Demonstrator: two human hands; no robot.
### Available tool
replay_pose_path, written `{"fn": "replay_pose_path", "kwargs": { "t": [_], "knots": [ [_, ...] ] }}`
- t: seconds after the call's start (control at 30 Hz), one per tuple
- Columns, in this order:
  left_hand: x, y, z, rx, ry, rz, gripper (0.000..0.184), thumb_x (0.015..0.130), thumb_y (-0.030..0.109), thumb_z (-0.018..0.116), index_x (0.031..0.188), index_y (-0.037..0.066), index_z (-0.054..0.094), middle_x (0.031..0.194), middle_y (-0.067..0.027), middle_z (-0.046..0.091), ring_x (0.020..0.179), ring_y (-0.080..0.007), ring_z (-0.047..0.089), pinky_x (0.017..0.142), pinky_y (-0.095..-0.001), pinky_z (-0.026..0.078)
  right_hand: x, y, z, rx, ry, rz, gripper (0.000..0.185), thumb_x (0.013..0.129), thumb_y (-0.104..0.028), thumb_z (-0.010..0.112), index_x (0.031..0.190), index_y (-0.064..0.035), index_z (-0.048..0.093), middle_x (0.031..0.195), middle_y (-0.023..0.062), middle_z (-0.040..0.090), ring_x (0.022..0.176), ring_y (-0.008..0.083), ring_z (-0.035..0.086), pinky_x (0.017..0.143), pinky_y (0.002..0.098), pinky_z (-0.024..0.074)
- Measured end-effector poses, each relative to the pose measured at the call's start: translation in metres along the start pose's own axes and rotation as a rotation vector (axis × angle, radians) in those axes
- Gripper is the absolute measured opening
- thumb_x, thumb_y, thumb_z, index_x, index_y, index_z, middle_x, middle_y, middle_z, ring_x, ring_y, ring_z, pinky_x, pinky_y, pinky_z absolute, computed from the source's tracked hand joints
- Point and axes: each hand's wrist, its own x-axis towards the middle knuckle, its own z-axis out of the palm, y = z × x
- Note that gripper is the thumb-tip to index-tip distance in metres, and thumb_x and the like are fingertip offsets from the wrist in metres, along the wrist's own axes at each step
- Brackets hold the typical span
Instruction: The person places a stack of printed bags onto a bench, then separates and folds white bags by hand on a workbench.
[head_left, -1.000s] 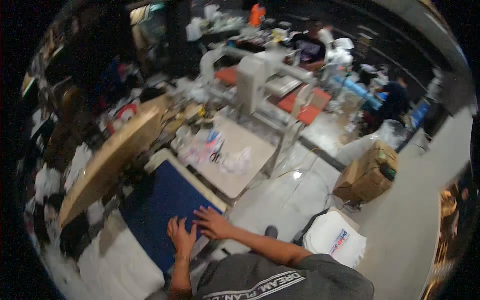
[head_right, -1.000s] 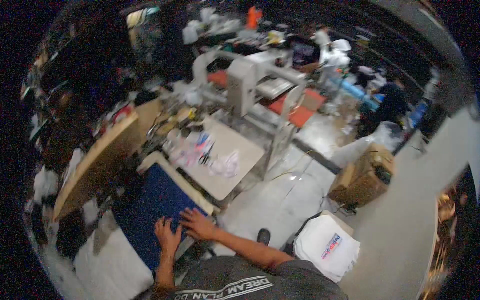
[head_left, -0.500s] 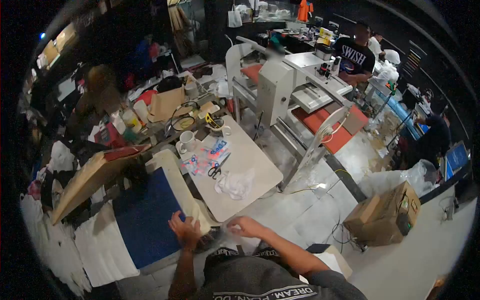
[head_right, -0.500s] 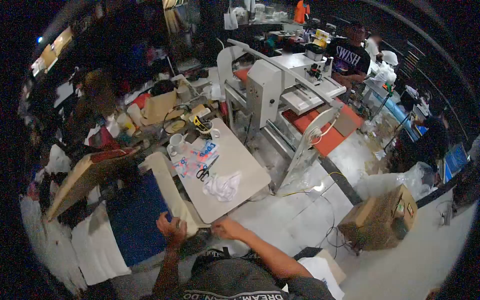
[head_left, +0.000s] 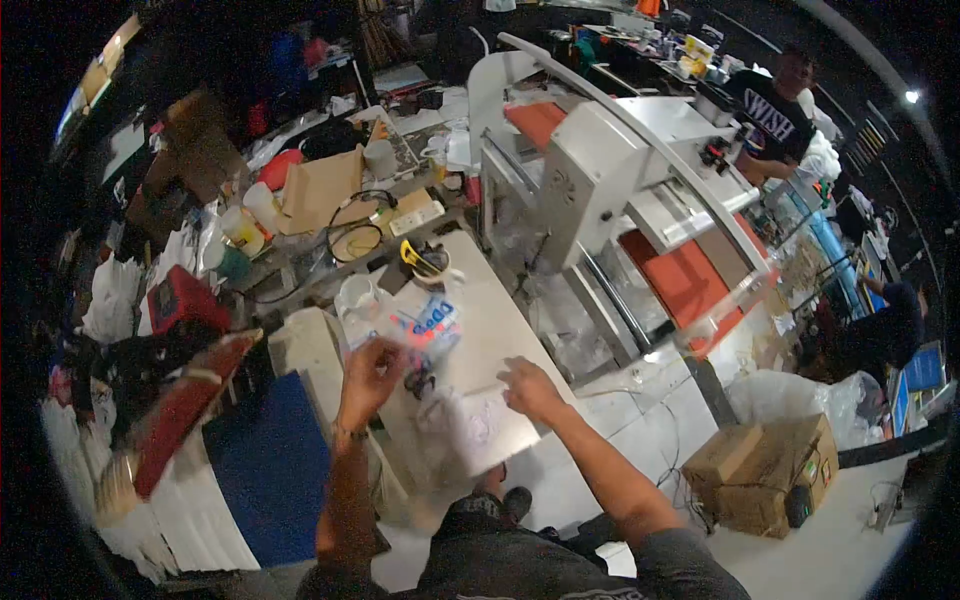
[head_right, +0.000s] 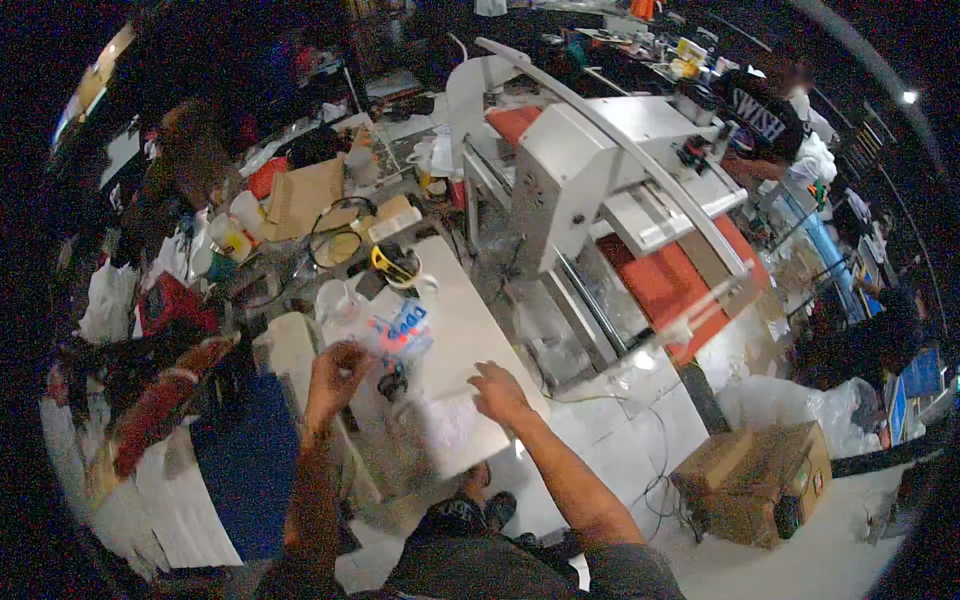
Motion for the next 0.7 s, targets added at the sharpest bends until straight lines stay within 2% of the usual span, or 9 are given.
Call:
{"fn": "replay_pose_path", "kwargs": {
  "t": [0.03,0.07,0.13,0.2,0.27,0.4,0.5,0.63,0.7],
  "knots": [
    [0.042,-0.018,-0.003,-0.050,0.005,-0.004,0.011,0.089,0.005,0.070,0.097,-0.002,0.069,0.086,-0.0116,0.069,0.078,-0.0174,0.068,0.070,-0.0313,0.052,0.014,0.006,0.001,-0.102,-0.007,0.016,0.041,0.087,-0.026,0.070,0.124,-0.0078,0.068,0.148,0.0191,0.050,0.137,0.0416,0.045,0.112,0.0535,0.0371],
    [0.077,-0.039,-0.004,-0.102,0.007,-0.020,0.009,0.091,0.005,0.070,0.095,-0.003,0.069,0.084,-0.0103,0.069,0.075,-0.0140,0.067,0.068,-0.0296,0.052,0.026,0.011,0.007,-0.090,-0.027,0.014,0.041,0.087,-0.026,0.070,0.124,-0.0078,0.068,0.148,0.0191,0.050,0.137,0.0416,0.045,0.112,0.0535,0.0371],
    [0.152,-0.045,-0.004,-0.258,0.187,0.186,0.011,0.090,0.008,0.071,0.089,-0.002,0.069,0.081,-0.0102,0.069,0.073,-0.0160,0.067,0.068,-0.0310,0.052,0.050,0.025,0.015,-0.107,0.064,0.030,0.049,0.092,-0.034,0.067,0.135,-0.0108,0.061,0.156,0.0188,0.040,0.144,0.0443,0.035,0.116,0.0594,0.0298],
    [0.223,-0.064,-0.006,0.205,0.231,0.036,0.012,0.087,0.011,0.073,0.092,0.001,0.070,0.085,-0.0136,0.070,0.078,-0.0246,0.069,0.071,-0.0343,0.053,0.056,0.032,0.023,-0.135,0.073,0.040,0.050,0.094,-0.039,0.064,0.136,-0.0118,0.060,0.155,0.0186,0.040,0.144,0.0438,0.034,0.116,0.0596,0.0285],
    [0.291,-0.103,-0.003,0.463,0.144,0.154,0.021,0.084,0.012,0.072,0.104,0.005,0.070,0.103,-0.0179,0.070,0.093,-0.0332,0.068,0.081,-0.0392,0.054,0.061,0.033,0.025,-0.156,0.103,0.056,0.052,0.096,-0.043,0.061,0.137,-0.0127,0.059,0.155,0.0185,0.041,0.145,0.0432,0.033,0.116,0.0599,0.0273],
    [0.393,-0.181,0.005,0.682,0.096,0.368,0.038,0.082,0.010,0.071,0.120,0.010,0.066,0.120,-0.0176,0.066,0.109,-0.0383,0.062,0.091,-0.0471,0.052,0.067,0.029,0.016,-0.131,0.056,0.148,0.056,0.094,-0.051,0.059,0.136,-0.0136,0.060,0.156,0.0141,0.041,0.146,0.0401,0.032,0.117,0.0596,0.0253],
    [0.436,-0.206,0.018,0.951,0.180,0.314,0.046,0.084,0.013,0.069,0.129,0.012,0.062,0.127,-0.0152,0.063,0.119,-0.0388,0.056,0.098,-0.0542,0.047,0.067,0.036,0.018,-0.094,-0.024,0.159,0.063,0.089,-0.055,0.065,0.139,-0.0169,0.058,0.159,0.0120,0.038,0.148,0.0375,0.031,0.117,0.0595,0.0248],
    [0.470,-0.233,0.024,1.143,-0.091,0.134,0.041,0.087,0.022,0.067,0.127,0.013,0.065,0.118,-0.0104,0.068,0.117,-0.0369,0.057,0.100,-0.0568,0.043,0.069,0.038,0.014,-0.091,-0.081,0.160,0.069,0.083,-0.052,0.071,0.141,-0.0183,0.055,0.157,0.0130,0.040,0.146,0.0392,0.033,0.115,0.0604,0.0273],
    [0.486,-0.254,0.026,1.141,-0.156,-0.023,0.026,0.089,0.025,0.066,0.110,0.012,0.073,0.106,-0.0099,0.070,0.112,-0.0321,0.060,0.096,-0.0569,0.042,0.065,0.041,0.018,-0.087,-0.091,0.164,0.071,0.082,-0.053,0.072,0.141,-0.0190,0.054,0.157,0.0129,0.039,0.146,0.0392,0.033,0.115,0.0606,0.0273]
  ]
}}
